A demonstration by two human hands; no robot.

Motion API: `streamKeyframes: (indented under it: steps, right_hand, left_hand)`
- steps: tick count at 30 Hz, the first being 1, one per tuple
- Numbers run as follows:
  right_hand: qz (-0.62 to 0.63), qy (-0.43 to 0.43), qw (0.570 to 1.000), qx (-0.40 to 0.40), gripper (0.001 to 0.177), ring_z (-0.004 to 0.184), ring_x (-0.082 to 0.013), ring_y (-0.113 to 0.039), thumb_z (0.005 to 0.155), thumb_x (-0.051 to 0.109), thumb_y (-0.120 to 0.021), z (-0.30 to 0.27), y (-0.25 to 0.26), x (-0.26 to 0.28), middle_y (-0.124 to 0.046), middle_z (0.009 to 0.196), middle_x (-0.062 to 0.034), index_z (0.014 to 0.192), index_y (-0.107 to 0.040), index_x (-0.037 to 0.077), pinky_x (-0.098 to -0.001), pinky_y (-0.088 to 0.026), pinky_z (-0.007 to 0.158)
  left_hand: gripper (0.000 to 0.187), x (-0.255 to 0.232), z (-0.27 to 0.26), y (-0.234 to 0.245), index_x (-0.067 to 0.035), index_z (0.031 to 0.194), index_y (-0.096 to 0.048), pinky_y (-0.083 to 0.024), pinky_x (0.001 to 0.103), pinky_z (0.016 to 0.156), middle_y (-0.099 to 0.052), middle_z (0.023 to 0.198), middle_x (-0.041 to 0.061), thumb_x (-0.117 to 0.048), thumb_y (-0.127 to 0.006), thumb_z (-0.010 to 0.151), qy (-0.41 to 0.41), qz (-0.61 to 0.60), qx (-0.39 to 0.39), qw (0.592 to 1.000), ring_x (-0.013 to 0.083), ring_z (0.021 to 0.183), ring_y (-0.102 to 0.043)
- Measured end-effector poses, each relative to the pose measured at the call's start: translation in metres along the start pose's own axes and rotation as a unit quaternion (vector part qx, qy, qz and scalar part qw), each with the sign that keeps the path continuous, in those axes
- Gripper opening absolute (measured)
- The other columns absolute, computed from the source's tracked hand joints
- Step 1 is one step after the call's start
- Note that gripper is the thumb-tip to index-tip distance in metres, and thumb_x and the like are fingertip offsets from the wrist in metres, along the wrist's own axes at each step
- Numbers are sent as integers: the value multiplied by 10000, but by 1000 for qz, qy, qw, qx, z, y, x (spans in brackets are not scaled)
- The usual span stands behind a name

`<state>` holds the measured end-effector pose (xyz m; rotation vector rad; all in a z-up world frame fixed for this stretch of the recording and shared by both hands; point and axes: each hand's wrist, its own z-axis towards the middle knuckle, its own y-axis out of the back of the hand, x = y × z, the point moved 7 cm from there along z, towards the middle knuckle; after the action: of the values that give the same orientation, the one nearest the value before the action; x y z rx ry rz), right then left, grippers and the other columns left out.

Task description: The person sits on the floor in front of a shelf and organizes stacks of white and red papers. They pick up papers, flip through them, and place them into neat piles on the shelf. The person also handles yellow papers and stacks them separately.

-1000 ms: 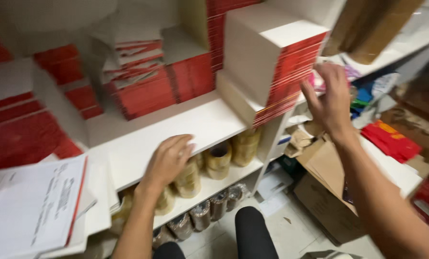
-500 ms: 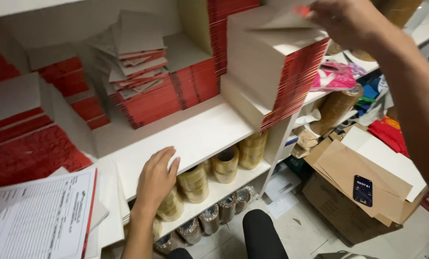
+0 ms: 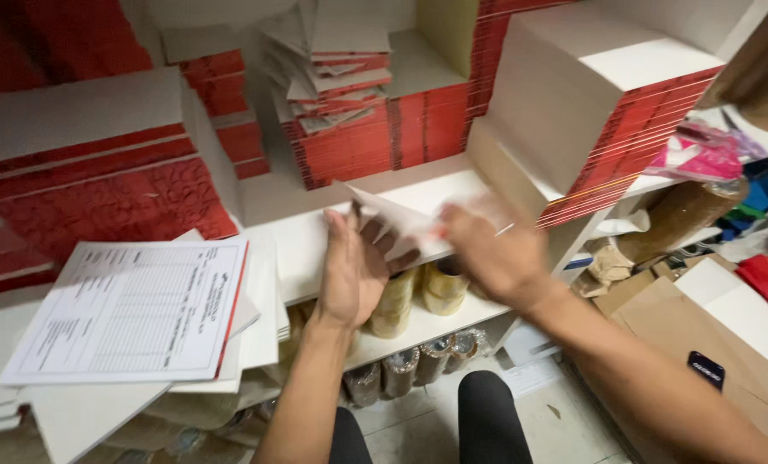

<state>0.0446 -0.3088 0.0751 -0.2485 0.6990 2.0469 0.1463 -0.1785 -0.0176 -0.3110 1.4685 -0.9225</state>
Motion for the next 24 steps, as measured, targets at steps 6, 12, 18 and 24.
streamKeyframes:
  steps: [6,12,18,24]
  right_hand:
    - [118,15,978,173,328,1116,-263,-717,984,313,-656,-37,-68,57,-775,1129,-146,1227,-732,107,-615,-391,1114]
    - [10,-195,953,230,552,1193,-479,-608,829,156,-779,-47,-11,-104,-650,1338,-249,1334,-640,-18,-748,-341,1080]
    - [-39,-347,885,309,711,1338,-462,-466,892,316,-736,-44,53,-231,-443,1559,-263,1499,-503,27,-857,-107,1038]
    - [23,-388,842,375,443,1056,-300,-642,890,302,-800,-35,62,-277,-687,1254,-136,1272,-753,82,-411,-448,887]
  left_hand:
    - [645,-16,-11,73,-40,1537,-400,-497,560,1031,-550,1391,272,-89,-632,938,-77,193,-266,941,415,1265,-590]
    - [707,-24,1,112,32,1531,-358,-354,514,1163,-464,1482,285,-12,-625,877,-132,355,-348,858,380,1413,-443]
    - [813,-24,15,142,86,1546,-267,-267,453,1177,-403,1505,316,-204,-618,872,-89,570,-357,735,447,1388,-391]
    - [944,-13,18,119,58,1595,-120,-91,586,1219,-155,1644,314,-351,-624,908,-42,677,-305,668,465,1513,-139]
